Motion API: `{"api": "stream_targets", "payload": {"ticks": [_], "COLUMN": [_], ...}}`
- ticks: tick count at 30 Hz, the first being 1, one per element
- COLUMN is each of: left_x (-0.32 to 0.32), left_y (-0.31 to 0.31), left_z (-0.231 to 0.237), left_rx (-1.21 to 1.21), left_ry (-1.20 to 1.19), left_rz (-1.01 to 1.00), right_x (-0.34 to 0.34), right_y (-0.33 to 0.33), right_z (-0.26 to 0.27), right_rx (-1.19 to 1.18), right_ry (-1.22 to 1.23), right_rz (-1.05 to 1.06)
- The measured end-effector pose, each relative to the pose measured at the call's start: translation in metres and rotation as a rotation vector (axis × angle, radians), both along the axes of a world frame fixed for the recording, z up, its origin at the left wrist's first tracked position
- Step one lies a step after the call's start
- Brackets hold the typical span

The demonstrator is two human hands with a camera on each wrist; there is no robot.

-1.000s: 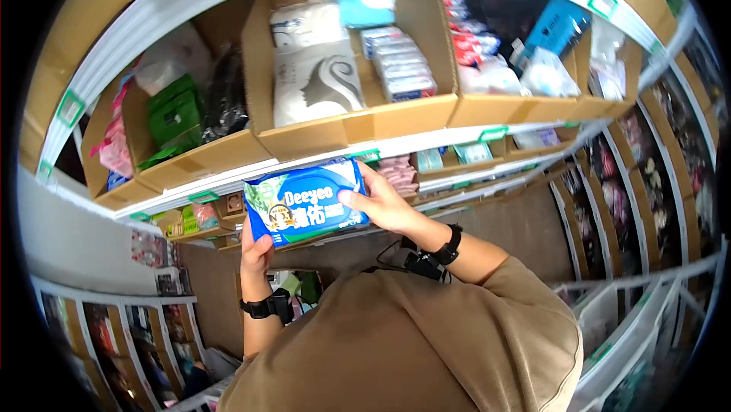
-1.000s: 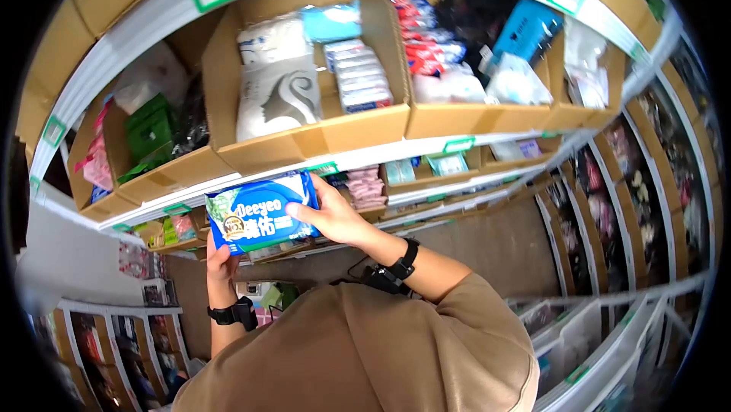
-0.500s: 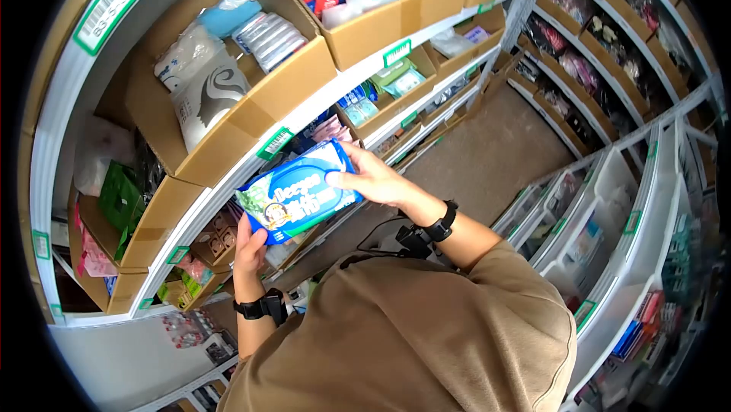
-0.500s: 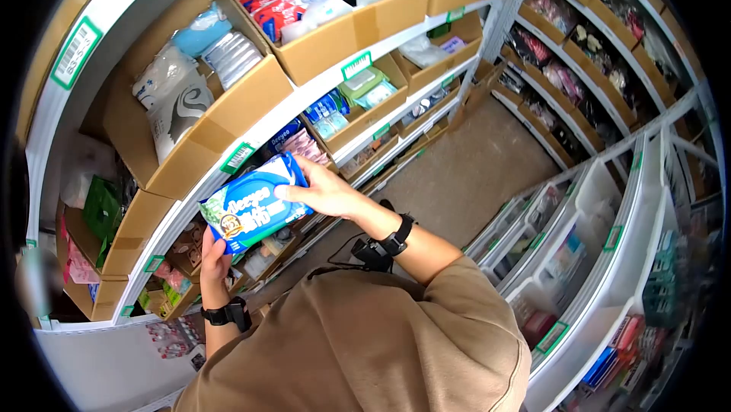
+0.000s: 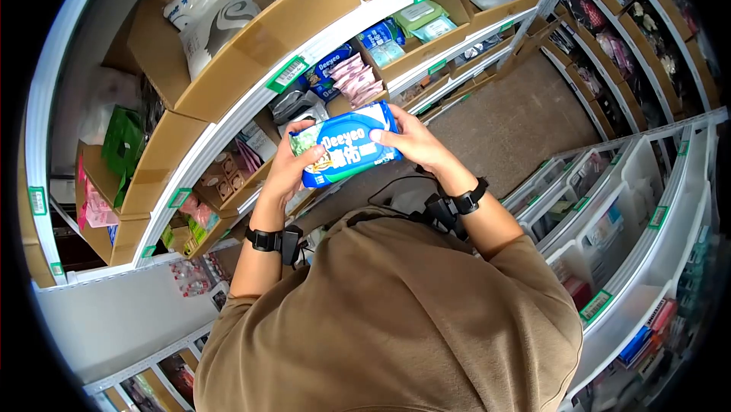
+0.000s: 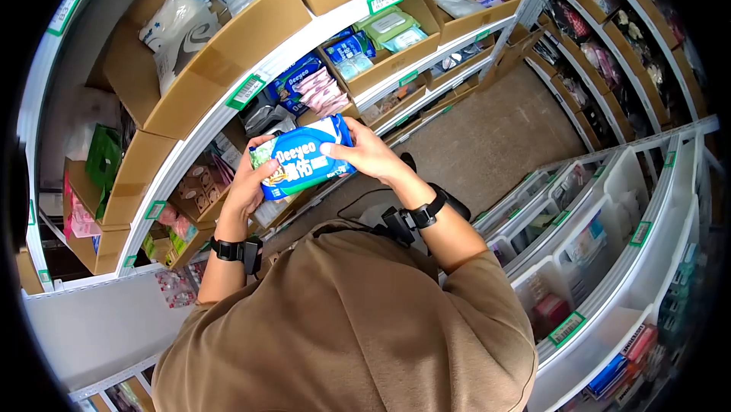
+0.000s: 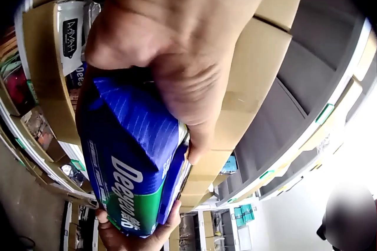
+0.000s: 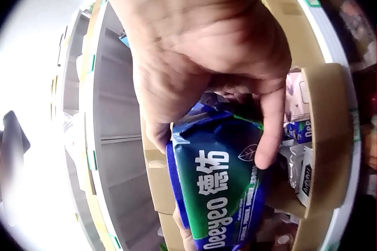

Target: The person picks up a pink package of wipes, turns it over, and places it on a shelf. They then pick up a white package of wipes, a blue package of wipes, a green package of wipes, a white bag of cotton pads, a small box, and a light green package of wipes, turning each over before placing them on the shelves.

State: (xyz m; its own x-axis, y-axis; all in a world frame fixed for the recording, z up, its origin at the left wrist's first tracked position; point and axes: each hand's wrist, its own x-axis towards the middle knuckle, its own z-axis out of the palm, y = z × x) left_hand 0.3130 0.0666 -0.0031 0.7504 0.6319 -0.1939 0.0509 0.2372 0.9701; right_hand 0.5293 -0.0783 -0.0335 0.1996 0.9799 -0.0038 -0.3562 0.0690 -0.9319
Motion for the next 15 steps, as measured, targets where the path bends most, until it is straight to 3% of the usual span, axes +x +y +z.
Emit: {"api": "stream_targets", "payload": {"ticks": [2,4,6,8,10,12,15], "left_x": [-0.01,-0.026,-0.045,-0.064,-0.08,-0.095,-0.107], "left_y": [0.004,0.006,0.006,0.003,-0.001,-0.005,-0.012], "left_z": [-0.001,-0.004,-0.012,-0.015,-0.018,-0.023,-0.022], "left_rx": [-0.123,-0.171,-0.211,-0.262,-0.242,-0.22,-0.135], "left_ry": [-0.012,-0.047,-0.101,-0.117,-0.112,-0.105,-0.127], "left_rz": [0.041,0.105,0.188,0.209,0.319,0.348,0.415], "right_x": [-0.003,-0.003,0.001,-0.001,-0.007,-0.015,-0.035], "right_y": [0.006,0.027,0.044,0.074,0.095,0.114,0.14], "right_z": [-0.005,-0.035,-0.047,-0.094,-0.11,-0.119,-0.136], "right_rx": [0.0,-0.1,-0.322,-0.535,-0.587,-0.621,-0.669], "right_ry": [-0.068,0.251,0.318,0.378,0.366,0.373,0.427], "right_rz": [0.014,0.077,0.138,0.163,0.163,0.075,-0.255]}}
